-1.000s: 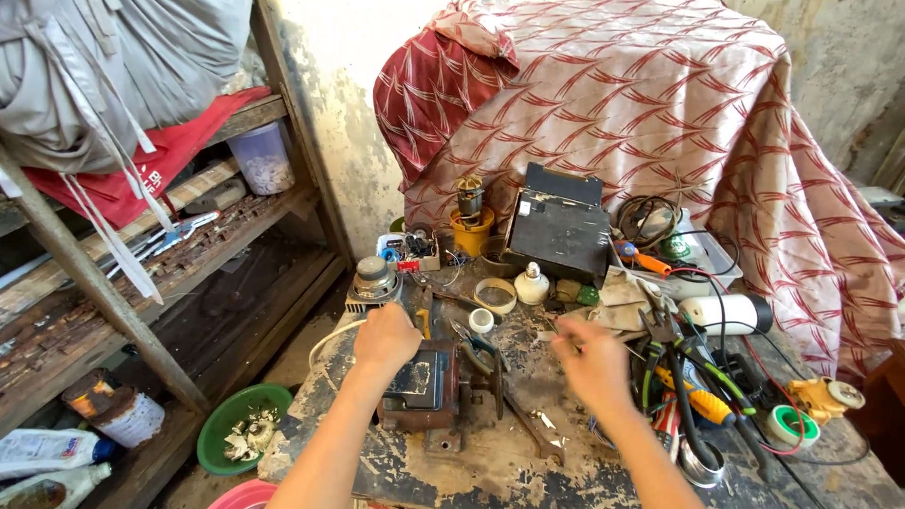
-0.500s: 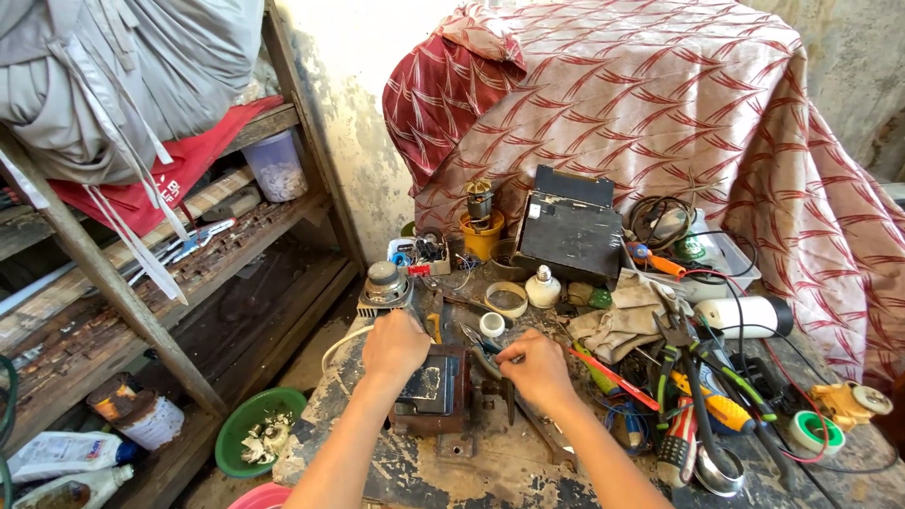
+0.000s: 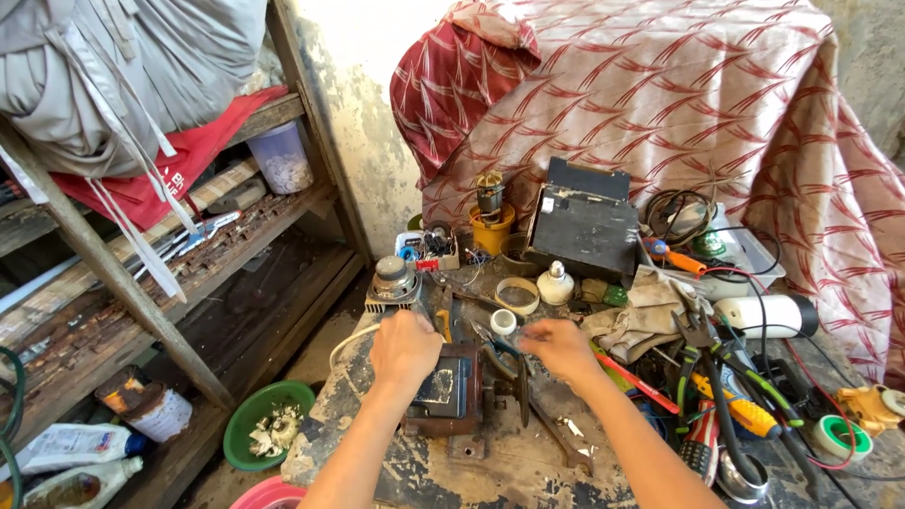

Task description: Repairing an electrical transformer component using a screwdriver and pliers on a workbench.

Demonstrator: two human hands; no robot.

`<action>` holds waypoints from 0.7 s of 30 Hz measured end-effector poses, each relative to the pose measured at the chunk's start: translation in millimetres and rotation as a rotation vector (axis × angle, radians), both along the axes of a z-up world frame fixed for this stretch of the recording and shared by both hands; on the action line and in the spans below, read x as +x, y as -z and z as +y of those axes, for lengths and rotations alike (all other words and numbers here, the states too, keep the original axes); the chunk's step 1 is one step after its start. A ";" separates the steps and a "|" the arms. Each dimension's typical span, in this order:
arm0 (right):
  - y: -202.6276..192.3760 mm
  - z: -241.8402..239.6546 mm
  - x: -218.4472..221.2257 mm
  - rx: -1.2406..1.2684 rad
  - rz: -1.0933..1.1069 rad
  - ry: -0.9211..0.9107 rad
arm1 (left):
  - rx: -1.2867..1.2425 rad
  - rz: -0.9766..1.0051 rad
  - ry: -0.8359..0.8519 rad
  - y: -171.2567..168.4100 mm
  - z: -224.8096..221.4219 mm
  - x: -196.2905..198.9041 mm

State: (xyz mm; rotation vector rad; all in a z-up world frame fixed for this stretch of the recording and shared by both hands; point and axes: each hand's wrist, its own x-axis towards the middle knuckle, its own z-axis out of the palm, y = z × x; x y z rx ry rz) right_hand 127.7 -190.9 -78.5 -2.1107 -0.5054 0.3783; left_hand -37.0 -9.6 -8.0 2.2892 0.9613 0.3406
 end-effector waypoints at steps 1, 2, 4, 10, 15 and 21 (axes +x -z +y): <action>24.0 1.4 17.8 -0.086 -0.022 0.049 | -0.013 -0.014 -0.003 -2.3 -1.5 -2.8; 36.3 0.6 15.0 -0.090 -0.017 0.046 | -0.017 -0.010 -0.007 -2.5 -1.6 -3.3; 59.4 -2.4 10.5 -0.452 -0.084 -0.004 | 0.002 0.002 -0.011 -3.7 -2.8 -2.8; 40.3 -24.9 -40.7 -0.591 -0.103 -0.124 | -0.006 0.032 -0.075 -21.3 -16.2 -8.3; 13.1 -45.4 -50.2 -0.591 -0.182 -0.010 | 0.001 0.017 -0.075 -19.9 -16.4 -9.3; 47.6 -82.2 -11.4 -0.741 -0.613 0.114 | -0.007 0.035 -0.080 -20.6 -17.3 -8.6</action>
